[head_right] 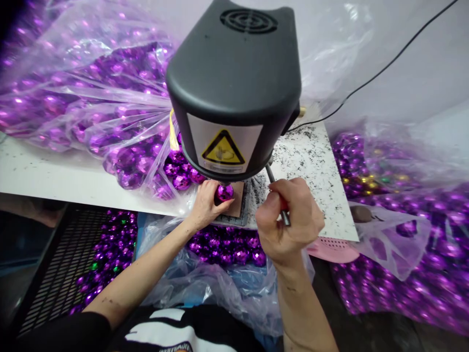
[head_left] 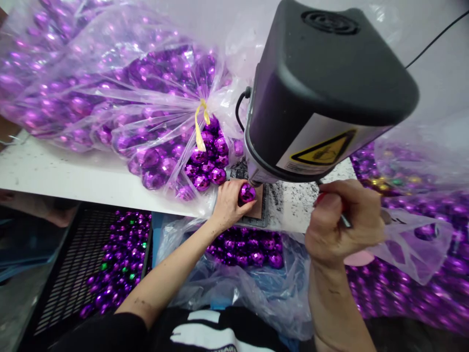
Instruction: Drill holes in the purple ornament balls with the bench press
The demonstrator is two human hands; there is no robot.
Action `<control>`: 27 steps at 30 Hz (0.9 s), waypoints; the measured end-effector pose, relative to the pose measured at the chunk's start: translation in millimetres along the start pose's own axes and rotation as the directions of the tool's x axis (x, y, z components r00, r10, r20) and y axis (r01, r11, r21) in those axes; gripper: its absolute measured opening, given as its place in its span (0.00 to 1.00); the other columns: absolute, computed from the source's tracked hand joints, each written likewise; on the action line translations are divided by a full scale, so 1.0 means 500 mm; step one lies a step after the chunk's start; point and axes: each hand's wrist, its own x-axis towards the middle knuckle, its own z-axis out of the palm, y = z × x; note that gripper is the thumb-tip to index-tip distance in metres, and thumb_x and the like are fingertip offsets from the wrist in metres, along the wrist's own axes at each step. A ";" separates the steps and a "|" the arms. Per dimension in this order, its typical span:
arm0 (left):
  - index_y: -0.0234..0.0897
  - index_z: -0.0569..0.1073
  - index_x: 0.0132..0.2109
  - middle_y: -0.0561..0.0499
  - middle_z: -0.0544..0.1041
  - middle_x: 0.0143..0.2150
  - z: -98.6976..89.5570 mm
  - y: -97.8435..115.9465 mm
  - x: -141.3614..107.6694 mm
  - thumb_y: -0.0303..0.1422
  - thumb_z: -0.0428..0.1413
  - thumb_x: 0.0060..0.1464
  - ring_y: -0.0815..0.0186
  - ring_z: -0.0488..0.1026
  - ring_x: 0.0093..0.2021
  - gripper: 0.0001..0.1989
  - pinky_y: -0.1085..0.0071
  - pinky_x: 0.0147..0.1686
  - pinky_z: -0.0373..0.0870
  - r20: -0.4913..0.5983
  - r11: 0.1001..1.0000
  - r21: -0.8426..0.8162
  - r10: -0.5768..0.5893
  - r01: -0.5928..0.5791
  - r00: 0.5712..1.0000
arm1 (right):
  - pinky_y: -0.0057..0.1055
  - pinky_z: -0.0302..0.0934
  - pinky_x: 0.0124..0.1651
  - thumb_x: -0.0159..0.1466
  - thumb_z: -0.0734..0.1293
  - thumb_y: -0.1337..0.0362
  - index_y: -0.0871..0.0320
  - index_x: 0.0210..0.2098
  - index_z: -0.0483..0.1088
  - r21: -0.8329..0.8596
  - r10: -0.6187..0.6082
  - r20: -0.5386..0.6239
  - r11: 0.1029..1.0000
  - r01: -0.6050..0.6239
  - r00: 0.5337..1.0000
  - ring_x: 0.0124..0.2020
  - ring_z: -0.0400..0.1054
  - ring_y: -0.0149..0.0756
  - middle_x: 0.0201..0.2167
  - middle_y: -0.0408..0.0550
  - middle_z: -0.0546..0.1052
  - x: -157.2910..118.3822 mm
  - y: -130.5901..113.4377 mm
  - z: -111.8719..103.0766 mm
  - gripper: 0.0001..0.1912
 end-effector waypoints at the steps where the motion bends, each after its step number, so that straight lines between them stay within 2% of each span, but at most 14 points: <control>1: 0.38 0.69 0.53 0.44 0.75 0.48 0.000 -0.001 0.000 0.39 0.63 0.55 0.55 0.69 0.49 0.21 0.61 0.50 0.63 0.005 1.000 0.002 -0.005 0.005 1.000 | 0.31 0.55 0.31 0.67 0.57 0.59 0.52 0.40 0.67 0.001 -0.003 0.028 1.000 0.003 1.000 0.27 0.59 0.27 0.26 0.46 0.65 -0.003 0.003 0.002 0.09; 3: 0.38 0.69 0.54 0.44 0.75 0.48 0.001 -0.002 -0.001 0.39 0.63 0.55 0.55 0.69 0.49 0.22 0.61 0.50 0.63 0.012 1.000 0.007 -0.017 0.017 1.000 | 0.32 0.54 0.31 0.67 0.56 0.60 0.51 0.41 0.67 0.010 -0.016 0.043 1.000 0.015 0.999 0.27 0.59 0.28 0.25 0.46 0.64 -0.007 0.006 0.006 0.10; 9: 0.38 0.69 0.54 0.44 0.74 0.50 0.000 -0.001 0.000 0.40 0.62 0.56 0.55 0.68 0.50 0.22 0.61 0.50 0.64 0.014 1.000 0.017 -0.018 0.018 1.000 | 0.30 0.56 0.33 0.65 0.58 0.63 0.54 0.41 0.67 0.090 -0.095 -0.055 0.991 0.100 0.994 0.30 0.62 0.27 0.25 0.44 0.65 -0.020 0.021 0.027 0.08; 16: 0.38 0.69 0.54 0.44 0.74 0.50 -0.003 0.003 0.000 0.40 0.62 0.57 0.55 0.68 0.51 0.21 0.62 0.49 0.64 0.015 1.000 0.023 -0.014 0.014 1.000 | 0.35 0.61 0.39 0.64 0.57 0.62 0.54 0.42 0.67 0.115 -0.054 -0.098 0.991 0.065 0.994 0.33 0.63 0.31 0.26 0.46 0.67 -0.056 0.044 0.049 0.10; 23: 0.38 0.69 0.54 0.43 0.74 0.51 -0.007 0.008 0.001 0.40 0.62 0.56 0.55 0.68 0.51 0.21 0.61 0.50 0.64 0.027 0.999 0.027 -0.031 0.031 0.999 | 0.42 0.64 0.44 0.64 0.57 0.62 0.50 0.45 0.66 0.134 -0.015 -0.120 0.991 0.031 0.993 0.36 0.65 0.35 0.28 0.47 0.68 -0.077 0.048 0.065 0.12; 27: 0.38 0.69 0.54 0.43 0.74 0.52 -0.006 0.008 0.003 0.40 0.62 0.56 0.54 0.68 0.52 0.22 0.61 0.51 0.64 0.026 0.999 0.023 -0.035 0.035 0.999 | 0.40 0.63 0.42 0.64 0.58 0.63 0.53 0.42 0.68 0.141 -0.042 -0.149 0.988 0.063 0.988 0.36 0.66 0.35 0.28 0.47 0.70 -0.099 0.064 0.088 0.10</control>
